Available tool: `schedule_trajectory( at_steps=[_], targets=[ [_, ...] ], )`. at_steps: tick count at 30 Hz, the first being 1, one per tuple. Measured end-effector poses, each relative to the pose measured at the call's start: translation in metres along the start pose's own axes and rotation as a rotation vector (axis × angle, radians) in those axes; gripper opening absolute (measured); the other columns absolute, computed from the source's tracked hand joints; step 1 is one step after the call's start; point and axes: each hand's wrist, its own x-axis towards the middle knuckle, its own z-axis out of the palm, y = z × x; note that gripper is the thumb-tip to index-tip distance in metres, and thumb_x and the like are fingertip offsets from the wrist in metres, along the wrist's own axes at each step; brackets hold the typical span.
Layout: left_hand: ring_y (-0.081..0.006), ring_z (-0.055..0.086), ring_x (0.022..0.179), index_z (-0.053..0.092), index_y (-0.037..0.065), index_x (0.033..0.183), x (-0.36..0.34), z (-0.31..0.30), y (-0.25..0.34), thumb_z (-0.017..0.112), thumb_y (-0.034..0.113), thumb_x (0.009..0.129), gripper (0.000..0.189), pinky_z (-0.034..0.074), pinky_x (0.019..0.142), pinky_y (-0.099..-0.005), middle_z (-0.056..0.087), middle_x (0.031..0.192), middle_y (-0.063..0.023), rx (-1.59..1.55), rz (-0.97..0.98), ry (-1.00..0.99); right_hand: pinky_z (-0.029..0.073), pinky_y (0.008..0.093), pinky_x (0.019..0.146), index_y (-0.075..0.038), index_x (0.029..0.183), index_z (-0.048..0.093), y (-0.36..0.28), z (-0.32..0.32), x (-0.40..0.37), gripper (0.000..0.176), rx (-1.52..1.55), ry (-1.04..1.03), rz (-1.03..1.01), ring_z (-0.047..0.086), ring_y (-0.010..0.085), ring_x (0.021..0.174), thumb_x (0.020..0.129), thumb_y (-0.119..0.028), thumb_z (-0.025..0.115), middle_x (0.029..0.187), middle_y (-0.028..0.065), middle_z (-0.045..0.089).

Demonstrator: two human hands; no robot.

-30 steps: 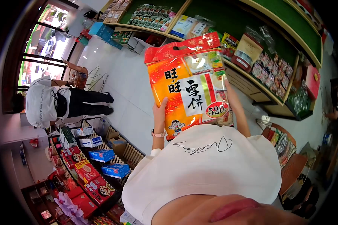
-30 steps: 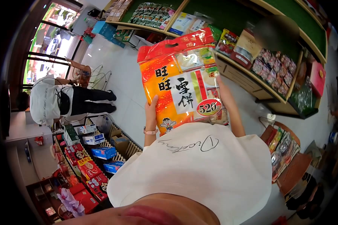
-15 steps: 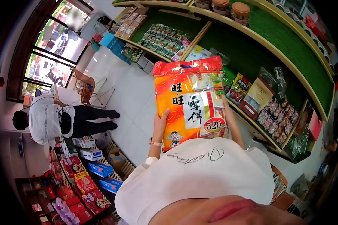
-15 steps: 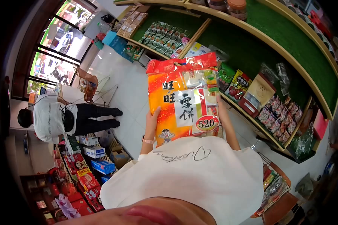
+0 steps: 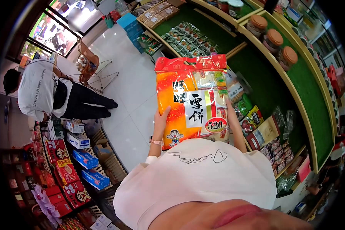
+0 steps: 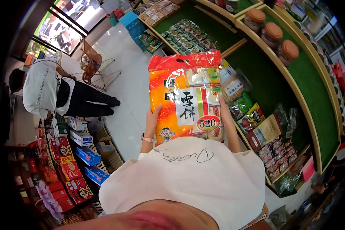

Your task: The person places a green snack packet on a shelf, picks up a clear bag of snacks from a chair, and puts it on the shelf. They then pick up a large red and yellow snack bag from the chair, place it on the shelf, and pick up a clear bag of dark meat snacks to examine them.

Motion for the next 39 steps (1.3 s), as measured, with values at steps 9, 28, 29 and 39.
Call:
schedule_trajectory(
  at_steps=[9, 28, 29, 39],
  targets=[
    [-0.0103, 0.056, 0.081, 0.050, -0.002, 0.109, 0.132, -0.101, 0.069, 0.057, 0.027, 0.085, 0.038, 0.046, 0.068, -0.0218, 0.059, 0.096, -0.0069, 0.028, 0.019, 0.087, 0.045, 0.0243, 0.078, 0.000, 0.119, 0.047, -0.018, 0.151, 0.130, 0.052, 0.044, -0.121, -0.076, 0.057, 0.0126, 0.090, 0.088, -0.041, 0.044, 0.109, 0.0083, 0.057],
    [-0.0123, 0.057, 0.085, 0.048, -0.001, 0.112, 0.288, -0.118, 0.201, 0.059, 0.020, 0.083, 0.037, 0.048, 0.070, -0.0239, 0.057, 0.103, -0.0080, 0.234, -0.238, -0.745, 0.045, 0.0239, 0.073, 0.003, 0.110, 0.055, -0.008, 0.269, 0.038, 0.057, 0.348, 0.573, -0.136, 0.061, 0.0137, 0.080, 0.085, -0.047, 0.046, 0.097, 0.0095, 0.063],
    [-0.0122, 0.057, 0.085, 0.048, -0.001, 0.111, 0.282, -0.118, 0.221, 0.059, 0.020, 0.083, 0.037, 0.048, 0.070, -0.0238, 0.057, 0.102, -0.0079, 0.218, -0.242, -0.788, 0.045, 0.0236, 0.074, 0.003, 0.110, 0.055, -0.013, 0.279, 0.025, 0.057, 0.414, 0.564, -0.161, 0.060, 0.0133, 0.081, 0.085, -0.047, 0.047, 0.098, 0.0092, 0.062],
    [-0.0124, 0.057, 0.088, 0.046, 0.000, 0.115, 0.280, -0.108, 0.237, 0.060, 0.019, 0.083, 0.040, 0.048, 0.073, -0.0237, 0.057, 0.104, -0.0068, 0.160, -0.322, -0.889, 0.046, 0.0224, 0.074, 0.006, 0.110, 0.054, -0.030, 0.282, 0.000, 0.059, 0.228, 0.715, -0.173, 0.061, 0.0142, 0.081, 0.084, -0.047, 0.047, 0.099, 0.0115, 0.062]
  ],
)
